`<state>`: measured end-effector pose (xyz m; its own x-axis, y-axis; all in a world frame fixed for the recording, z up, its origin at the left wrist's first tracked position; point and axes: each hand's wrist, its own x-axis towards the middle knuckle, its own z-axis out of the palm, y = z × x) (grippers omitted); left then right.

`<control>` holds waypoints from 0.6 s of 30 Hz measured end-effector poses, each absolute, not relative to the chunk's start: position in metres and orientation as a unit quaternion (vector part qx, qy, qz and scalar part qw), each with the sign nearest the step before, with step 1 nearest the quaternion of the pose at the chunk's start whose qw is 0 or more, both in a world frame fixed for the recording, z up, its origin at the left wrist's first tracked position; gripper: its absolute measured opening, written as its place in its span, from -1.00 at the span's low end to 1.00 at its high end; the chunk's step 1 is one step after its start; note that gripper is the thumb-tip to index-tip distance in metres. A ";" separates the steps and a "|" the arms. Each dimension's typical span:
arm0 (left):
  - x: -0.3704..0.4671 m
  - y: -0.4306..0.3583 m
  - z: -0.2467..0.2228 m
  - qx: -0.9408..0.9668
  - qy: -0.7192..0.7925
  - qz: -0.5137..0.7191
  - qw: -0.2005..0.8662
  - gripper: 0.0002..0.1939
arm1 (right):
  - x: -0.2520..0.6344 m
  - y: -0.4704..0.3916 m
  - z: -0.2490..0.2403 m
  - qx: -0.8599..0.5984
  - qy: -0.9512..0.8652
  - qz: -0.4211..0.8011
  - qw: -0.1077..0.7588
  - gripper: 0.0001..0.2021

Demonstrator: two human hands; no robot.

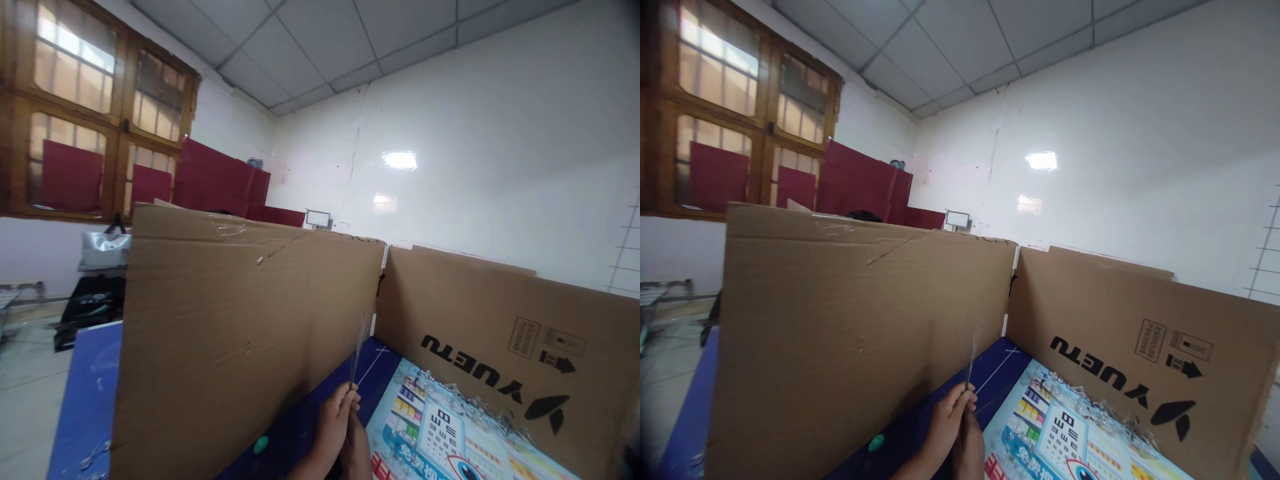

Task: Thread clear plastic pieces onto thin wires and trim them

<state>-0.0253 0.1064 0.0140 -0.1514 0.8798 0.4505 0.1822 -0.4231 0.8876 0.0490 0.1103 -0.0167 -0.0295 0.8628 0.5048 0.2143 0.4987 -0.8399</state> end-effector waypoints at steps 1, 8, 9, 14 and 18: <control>-0.029 0.108 0.015 0.589 0.456 0.608 0.274 -0.66 | 0.050 0.109 -0.017 -0.411 -0.658 0.284 0.564 -0.69; -0.061 0.122 0.020 0.641 0.461 0.584 0.186 -0.67 | 0.056 0.109 -0.030 -0.447 -0.634 0.272 0.570 -0.65; -0.063 0.123 0.019 0.650 0.461 0.576 0.179 -0.67 | 0.058 0.110 -0.027 -0.451 -0.622 0.280 0.575 -0.64; -0.059 0.118 0.019 0.702 0.447 0.528 0.167 -0.67 | 0.071 0.102 0.010 -0.441 -0.542 0.380 0.606 -0.53; -0.045 0.103 0.026 0.770 0.391 0.471 0.180 -0.68 | 0.100 0.080 0.040 -0.404 -0.503 0.404 0.649 -0.49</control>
<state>-0.0453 0.1030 0.0261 0.2494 0.7719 0.5847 0.4333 -0.6290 0.6455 0.0998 0.0804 0.0403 0.1681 0.9302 0.3264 -0.1167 0.3476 -0.9304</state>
